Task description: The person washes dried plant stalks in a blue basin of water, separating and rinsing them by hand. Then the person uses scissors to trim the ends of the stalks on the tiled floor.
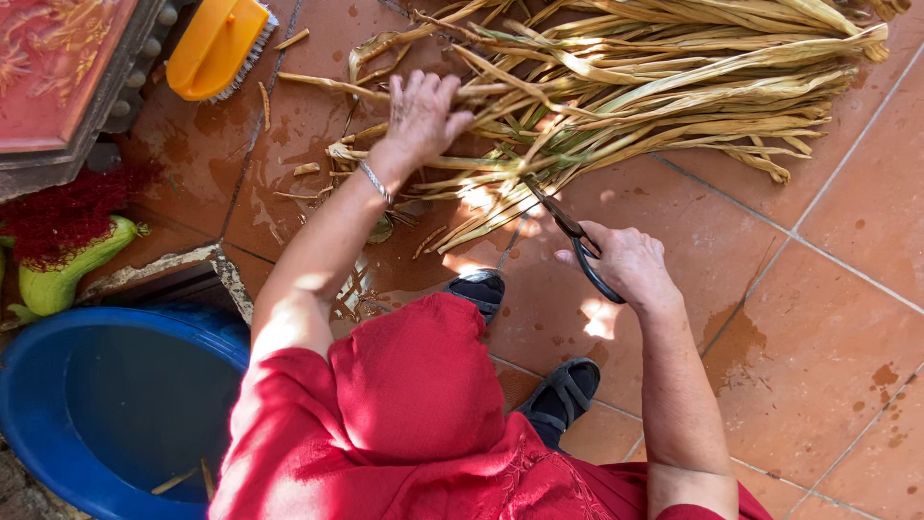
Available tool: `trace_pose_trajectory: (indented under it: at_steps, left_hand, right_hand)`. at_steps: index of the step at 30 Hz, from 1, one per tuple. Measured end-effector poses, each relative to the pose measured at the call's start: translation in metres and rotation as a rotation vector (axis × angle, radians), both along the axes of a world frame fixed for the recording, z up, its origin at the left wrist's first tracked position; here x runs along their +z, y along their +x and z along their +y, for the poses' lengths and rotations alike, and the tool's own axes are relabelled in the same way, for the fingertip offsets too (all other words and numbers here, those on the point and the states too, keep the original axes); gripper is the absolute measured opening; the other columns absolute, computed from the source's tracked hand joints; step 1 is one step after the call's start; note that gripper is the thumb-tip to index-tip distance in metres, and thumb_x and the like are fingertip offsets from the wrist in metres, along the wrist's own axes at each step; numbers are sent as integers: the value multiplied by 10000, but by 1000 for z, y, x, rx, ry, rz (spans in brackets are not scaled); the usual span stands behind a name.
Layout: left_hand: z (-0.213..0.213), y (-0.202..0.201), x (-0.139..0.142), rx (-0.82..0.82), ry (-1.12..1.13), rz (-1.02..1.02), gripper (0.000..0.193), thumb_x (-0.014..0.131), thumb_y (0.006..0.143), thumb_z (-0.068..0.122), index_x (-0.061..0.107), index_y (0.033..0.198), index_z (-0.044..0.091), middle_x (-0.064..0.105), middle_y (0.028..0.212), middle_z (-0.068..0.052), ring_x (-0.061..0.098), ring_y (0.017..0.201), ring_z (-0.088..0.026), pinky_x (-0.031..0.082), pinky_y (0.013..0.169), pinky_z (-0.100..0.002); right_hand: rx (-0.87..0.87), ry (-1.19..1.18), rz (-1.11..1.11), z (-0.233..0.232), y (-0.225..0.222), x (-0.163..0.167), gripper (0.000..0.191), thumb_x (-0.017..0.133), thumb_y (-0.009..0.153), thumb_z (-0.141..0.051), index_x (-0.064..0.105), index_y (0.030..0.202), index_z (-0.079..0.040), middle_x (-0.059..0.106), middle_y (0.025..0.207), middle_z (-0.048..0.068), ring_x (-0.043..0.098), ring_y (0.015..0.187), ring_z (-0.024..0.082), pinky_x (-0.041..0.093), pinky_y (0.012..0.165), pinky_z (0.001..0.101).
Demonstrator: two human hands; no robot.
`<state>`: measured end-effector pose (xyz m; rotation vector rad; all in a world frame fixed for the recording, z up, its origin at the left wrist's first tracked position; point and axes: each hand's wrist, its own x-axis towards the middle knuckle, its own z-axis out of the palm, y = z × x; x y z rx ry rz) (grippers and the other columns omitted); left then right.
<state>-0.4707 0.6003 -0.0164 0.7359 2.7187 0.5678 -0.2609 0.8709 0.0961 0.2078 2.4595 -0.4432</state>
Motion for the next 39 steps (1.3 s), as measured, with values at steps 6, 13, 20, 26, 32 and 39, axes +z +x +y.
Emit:
trace_pose_trajectory:
  at_steps: [6,13,20,26,32,39]
  left_hand:
    - [6,80,-21,-118,-63,37,333,568,1049,91,642,1365,166,630,1104,-131,562,1082,-288,444,959,-458]
    - [-4,102,1,-286,117,202,233,660,902,351,676,983,133,623,1190,-236,556,1093,-401,489,912,-523]
    - [6,33,-5,-116,199,186,149,562,1024,28,675,1114,66,580,996,-97,578,966,-252,503,752,-393]
    - [16,6,3,-80,72,359,133,610,886,40,682,983,95,542,974,-93,539,964,-247,436,749,-397]
    - [14,-3,6,-51,179,338,86,679,878,133,687,958,164,555,968,-54,519,951,-201,432,757,-378]
    - [22,-21,15,191,408,249,54,636,1042,152,673,1020,120,582,971,-51,546,908,-170,438,772,-364]
  right_hand:
    - [-415,-273,152,2,-8,-17,628,699,841,-665,671,1317,-256,659,711,33,685,712,232,530,675,438]
    - [-260,-207,95,-24,-21,-42,579,653,870,-667,677,1307,-288,692,727,79,717,787,292,546,783,475]
    - [-265,-206,64,-33,-4,-25,525,650,884,-632,694,1269,-278,743,833,123,711,923,387,520,844,534]
    - [-243,-182,69,-44,-4,-15,532,657,873,-635,694,1270,-283,742,860,110,712,931,386,528,830,537]
    - [-189,-42,-15,-19,2,-4,559,707,794,-669,721,1222,-309,748,777,80,734,891,321,533,812,501]
    - [-444,-495,143,-16,15,-35,608,703,845,-612,736,1217,-132,671,718,-25,635,674,149,515,608,322]
